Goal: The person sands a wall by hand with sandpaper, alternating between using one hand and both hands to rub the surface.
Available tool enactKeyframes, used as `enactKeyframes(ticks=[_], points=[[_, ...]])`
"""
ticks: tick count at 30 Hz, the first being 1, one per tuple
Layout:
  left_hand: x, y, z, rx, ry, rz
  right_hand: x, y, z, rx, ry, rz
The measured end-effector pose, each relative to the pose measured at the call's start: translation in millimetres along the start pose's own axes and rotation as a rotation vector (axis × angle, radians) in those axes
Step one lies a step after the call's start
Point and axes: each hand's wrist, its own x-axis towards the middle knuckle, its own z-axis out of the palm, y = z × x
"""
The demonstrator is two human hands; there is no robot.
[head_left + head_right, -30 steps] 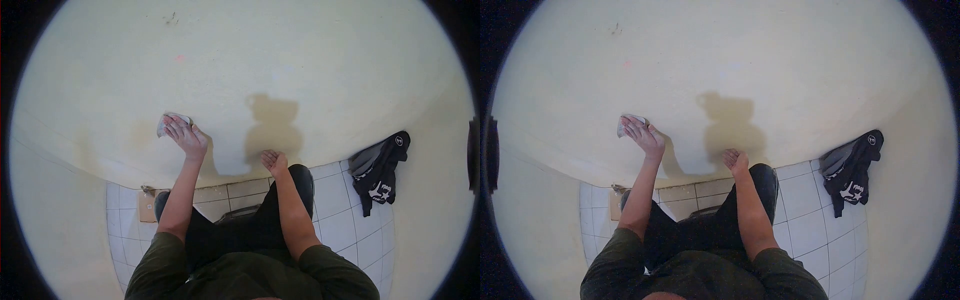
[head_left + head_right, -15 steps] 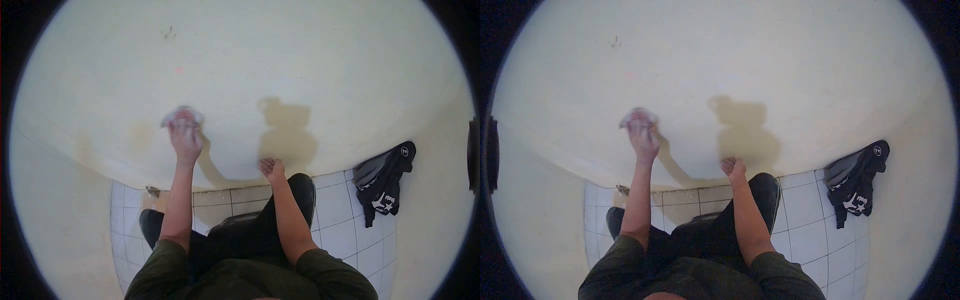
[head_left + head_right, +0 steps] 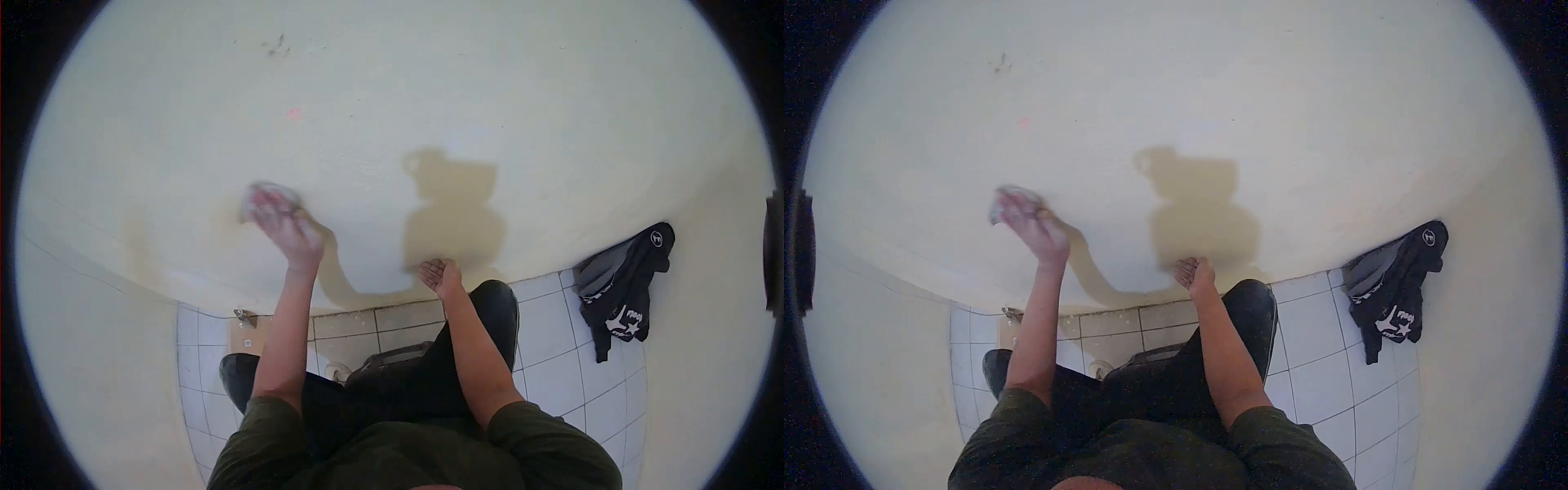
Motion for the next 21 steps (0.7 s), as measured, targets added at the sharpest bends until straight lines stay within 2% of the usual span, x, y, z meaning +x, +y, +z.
enactKeyframes(ticks=[1, 4, 5, 8, 9, 12, 15, 18, 19, 21], points=[[-23, -22, -1, 0.122, -0.227, 0.189, -5, 1, 0, -0.021, -0.006, 0.002], [-53, -89, -15, 0.304, -0.27, 0.452, -15, -2, 4, -0.1, -0.025, 0.011], [-65, -107, -20, 0.254, -0.246, 0.173, -17, 0, 0, -0.11, -0.018, 0.019], [-42, -90, -33, -0.015, 0.229, -0.299, -20, 6, -7, -0.11, 0.011, 0.036], [-44, -86, -27, -0.106, 0.349, -0.402, -21, 8, -8, -0.106, 0.022, 0.04], [-112, -114, -24, 0.206, -0.218, 0.001, -18, 12, -11, -0.117, 0.022, 0.042], [-136, -146, -42, 0.391, -0.374, 0.192, -34, 18, 6, -0.22, -0.008, 0.055], [-104, -142, -43, -0.007, 0.334, -0.614, -40, 33, 14, -0.295, -0.139, 0.069], [-109, -156, -42, 0.213, 0.37, -0.69, -43, 39, 19, -0.301, -0.14, 0.09], [-127, -162, -40, 0.057, 0.158, -0.332, -47, 50, 31, -0.307, -0.149, 0.126]])
